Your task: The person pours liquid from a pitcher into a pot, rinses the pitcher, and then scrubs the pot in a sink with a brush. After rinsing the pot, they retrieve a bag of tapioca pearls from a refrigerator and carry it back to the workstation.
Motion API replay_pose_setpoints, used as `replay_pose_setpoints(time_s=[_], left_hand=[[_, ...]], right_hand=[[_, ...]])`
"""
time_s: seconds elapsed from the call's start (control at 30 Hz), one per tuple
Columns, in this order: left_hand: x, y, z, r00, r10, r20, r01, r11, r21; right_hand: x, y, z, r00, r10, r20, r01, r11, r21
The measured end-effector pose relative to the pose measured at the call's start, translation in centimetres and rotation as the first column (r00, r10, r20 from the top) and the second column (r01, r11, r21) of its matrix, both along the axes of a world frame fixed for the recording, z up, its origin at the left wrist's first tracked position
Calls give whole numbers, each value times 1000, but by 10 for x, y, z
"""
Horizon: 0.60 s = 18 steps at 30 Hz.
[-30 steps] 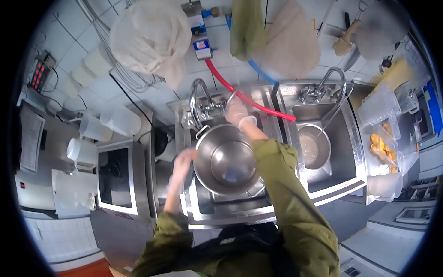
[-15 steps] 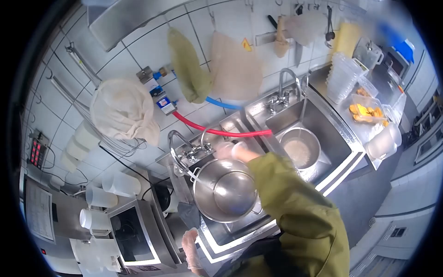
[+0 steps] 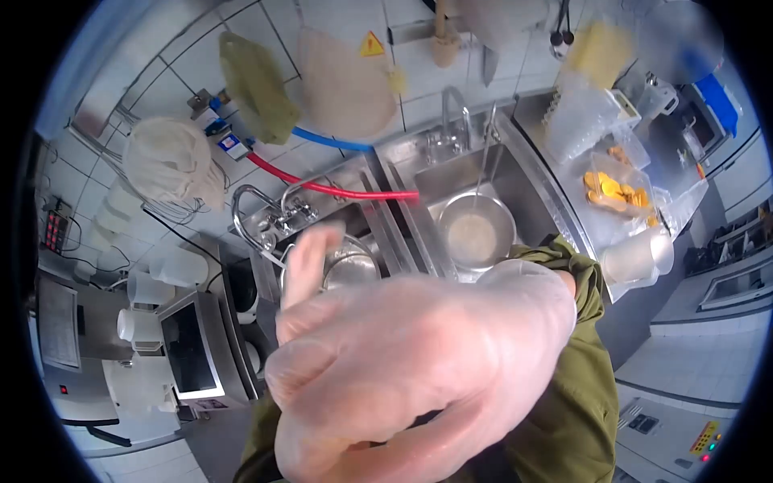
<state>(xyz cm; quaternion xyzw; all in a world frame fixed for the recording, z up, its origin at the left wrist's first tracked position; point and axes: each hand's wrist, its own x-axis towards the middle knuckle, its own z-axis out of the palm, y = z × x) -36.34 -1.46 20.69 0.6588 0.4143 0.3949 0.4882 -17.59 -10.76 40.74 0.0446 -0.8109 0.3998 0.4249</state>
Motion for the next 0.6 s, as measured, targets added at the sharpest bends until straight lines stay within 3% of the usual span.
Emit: replay_pose_setpoints(time_s=[0.07, 0.13, 0.17, 0.2, 0.23, 0.27, 0.3, 0.37, 0.43, 0.47, 0.53, 0.6], left_hand=[[54, 31, 42, 982, -190, 15, 180, 948, 261], [104, 60, 76, 972, -228, -53, 232, 915, 330], [128, 82, 85, 960, -280, -4, 257, 874, 411], [148, 100, 102, 969, -245, -28, 236, 887, 397], [168, 127, 116, 984, -142, -107, 177, 854, 490], [194, 157, 118, 1000, -13, 12, 4, 804, 595], [216, 214, 103, 982, 84, 168, -182, 652, 736], [239, 236, 126, 936, 350, 40, -294, 714, 635], [256, 278, 128, 938, 325, -123, -252, 879, 404], [259, 292, 127, 936, 296, -189, -240, 932, 271], [256, 300, 122, 928, 334, -167, -246, 884, 396], [257, 296, 126, 923, 371, -105, -279, 830, 483]], right_hand=[[21, -13, -9, 995, -41, -96, 40, 999, -13], [37, -23, -6, 978, -69, -197, 65, 997, -30], [46, -28, -3, 972, -113, -208, 113, 994, -10], [55, -34, 1, 963, -157, -220, 162, 987, 7], [63, -41, 3, 958, -227, -177, 238, 970, 44], [71, -47, 6, 946, -296, -133, 308, 948, 78], [78, -53, 9, 929, -360, -82, 368, 923, 116], [93, -61, 14, 880, -474, 33, 457, 863, 217], [100, -59, -3, 841, -528, -115, 540, 830, 142], [110, -61, -10, 834, -541, -110, 549, 834, 62], [131, -73, -29, 782, -623, 15, 609, 759, -232], [134, -83, -45, 692, -722, 25, 637, 593, -493]])
